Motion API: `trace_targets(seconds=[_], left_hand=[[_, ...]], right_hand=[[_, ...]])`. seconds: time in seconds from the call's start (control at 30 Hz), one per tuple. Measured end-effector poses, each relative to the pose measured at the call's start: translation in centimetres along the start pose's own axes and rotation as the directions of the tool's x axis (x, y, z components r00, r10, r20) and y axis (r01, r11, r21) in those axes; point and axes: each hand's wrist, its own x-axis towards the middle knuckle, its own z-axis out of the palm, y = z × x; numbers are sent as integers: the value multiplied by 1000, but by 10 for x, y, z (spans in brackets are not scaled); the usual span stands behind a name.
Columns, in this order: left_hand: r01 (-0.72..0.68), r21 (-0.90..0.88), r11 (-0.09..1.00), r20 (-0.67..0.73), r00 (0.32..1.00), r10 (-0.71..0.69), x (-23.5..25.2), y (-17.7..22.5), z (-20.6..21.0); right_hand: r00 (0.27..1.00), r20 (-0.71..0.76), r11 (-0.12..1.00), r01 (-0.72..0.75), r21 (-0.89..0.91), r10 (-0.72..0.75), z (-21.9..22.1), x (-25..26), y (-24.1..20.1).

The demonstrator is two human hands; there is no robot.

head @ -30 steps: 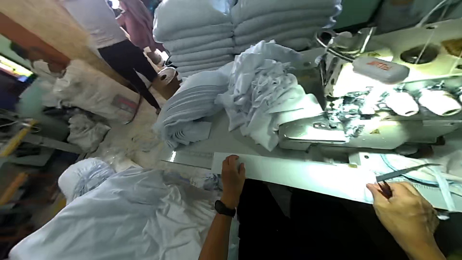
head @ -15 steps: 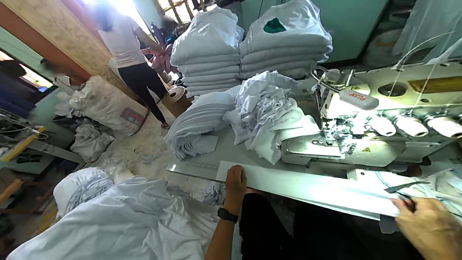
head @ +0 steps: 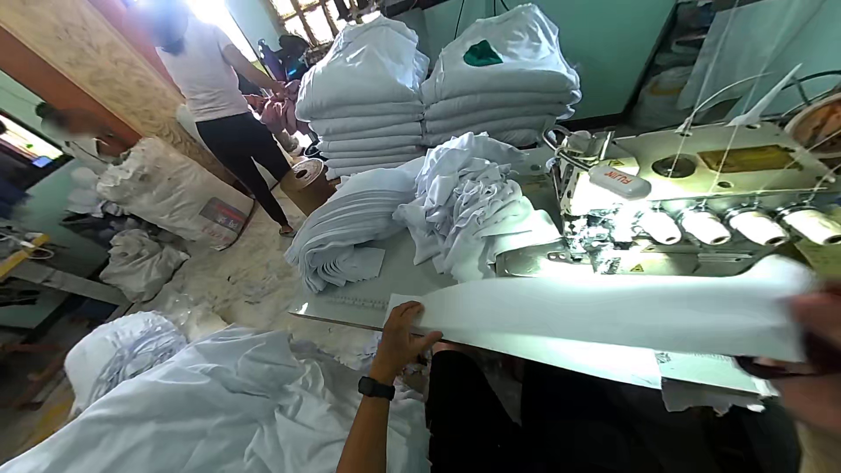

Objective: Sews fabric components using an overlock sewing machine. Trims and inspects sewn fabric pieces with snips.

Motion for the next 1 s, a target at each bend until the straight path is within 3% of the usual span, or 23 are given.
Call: trace_targets(seconds=[0.1, 0.17, 0.2, 0.27, 0.33, 0.37, 0.43, 0.47, 0.5, 0.6, 0.67, 0.73, 0.9, 1.0], left_hand=[[-52, -75, 996, -83, 995, 46, 5, -13, -11], [45, -321, 946, -277, 951, -139, 7, -21, -30], [67, -531, 844, -371, 878, -303, 10, -24, -43], [-31, -821, 571, -433, 685, -586, 21, -21, -70], [-193, -878, 438, -457, 609, -648, 27, -9, -95], [-283, -867, 410, -492, 611, -620, 29, -3, -103], [-457, -842, 287, -539, 743, -397, 33, 2, -109], [-454, -854, 254, -515, 808, -286, 39, 12, -105], [-394, -878, 273, -455, 863, -219, 45, 27, -95], [-162, -787, 596, -192, 981, 14, 57, 94, -42], [-184, -708, 682, -33, 973, 229, 61, 132, -5], [-241, -679, 694, 49, 928, 370, 64, 156, 21], [-159, -683, 713, 148, 926, 348, 75, 182, 31], [-133, -703, 699, 123, 945, 303, 76, 186, 28]], right_hand=[[990, -141, 998, 17, -68, -26, -16, 8, 3], [991, -106, 972, 56, -226, -82, -20, 2, 21], [993, -67, 952, 76, -296, -100, -20, -6, 31], [994, 10, 908, 107, -405, -112, -12, -24, 49], [983, 134, 804, 179, -566, -124, 2, -37, 67], [969, 210, 725, 238, -646, -130, 8, -41, 76], [930, 351, 577, 349, -738, -113, 17, -41, 92], [921, 380, 561, 362, -744, -90, 20, -40, 97], [922, 382, 588, 340, -734, -57, 22, -39, 100], [929, 369, 769, 209, -605, 38, 32, -38, 92], [906, 422, 859, 190, -475, 33, 39, -37, 81], [881, 473, 898, 210, -387, -2, 43, -37, 73], [856, 509, 865, 322, -385, -92, 50, -37, 70], [865, 493, 870, 315, -379, -99, 49, -39, 70]])
